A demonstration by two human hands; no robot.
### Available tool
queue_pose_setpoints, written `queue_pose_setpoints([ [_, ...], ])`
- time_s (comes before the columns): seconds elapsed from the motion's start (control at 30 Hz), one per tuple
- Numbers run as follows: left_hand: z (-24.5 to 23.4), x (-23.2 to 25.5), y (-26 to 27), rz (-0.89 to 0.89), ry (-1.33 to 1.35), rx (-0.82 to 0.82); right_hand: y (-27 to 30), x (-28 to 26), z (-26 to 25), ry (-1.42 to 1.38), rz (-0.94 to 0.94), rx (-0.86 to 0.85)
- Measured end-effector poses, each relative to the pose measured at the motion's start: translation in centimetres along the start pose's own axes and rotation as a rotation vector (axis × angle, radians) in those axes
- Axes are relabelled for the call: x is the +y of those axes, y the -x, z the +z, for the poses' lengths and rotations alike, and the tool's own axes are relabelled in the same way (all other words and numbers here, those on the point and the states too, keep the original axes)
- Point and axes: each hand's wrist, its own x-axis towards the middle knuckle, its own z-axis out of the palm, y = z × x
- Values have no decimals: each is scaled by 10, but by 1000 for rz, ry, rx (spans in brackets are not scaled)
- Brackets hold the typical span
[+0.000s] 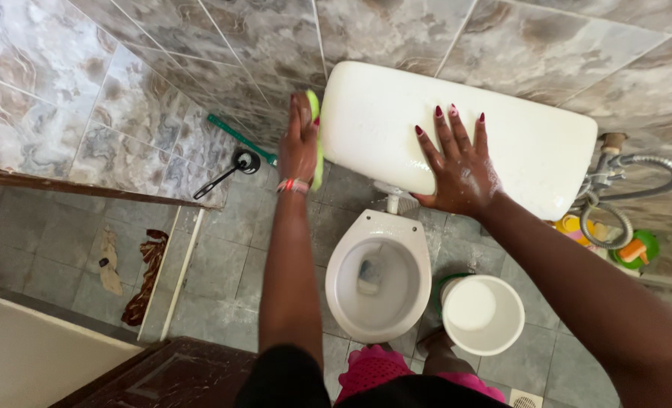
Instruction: The person cleans the toilet tank, an external pipe, and various soap dishes using a sponge, a brush, and a toothbrush with soapy water from a bucket.
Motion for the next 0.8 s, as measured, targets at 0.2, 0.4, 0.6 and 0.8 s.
queue_pose_setpoints([
  [0.2, 54, 67, 130, 13, -190, 181, 0, 5, 4, 27, -32, 14],
  [0.4, 54, 78, 103, -194, -361, 114, 23, 34, 36, -595, 63, 359],
  [0.6, 139, 124, 169, 276, -69, 205, 36, 40, 67, -820, 374, 904],
  [0.8, 106, 97, 133, 156, -4, 151, 70, 57, 39, -709, 360, 639],
])
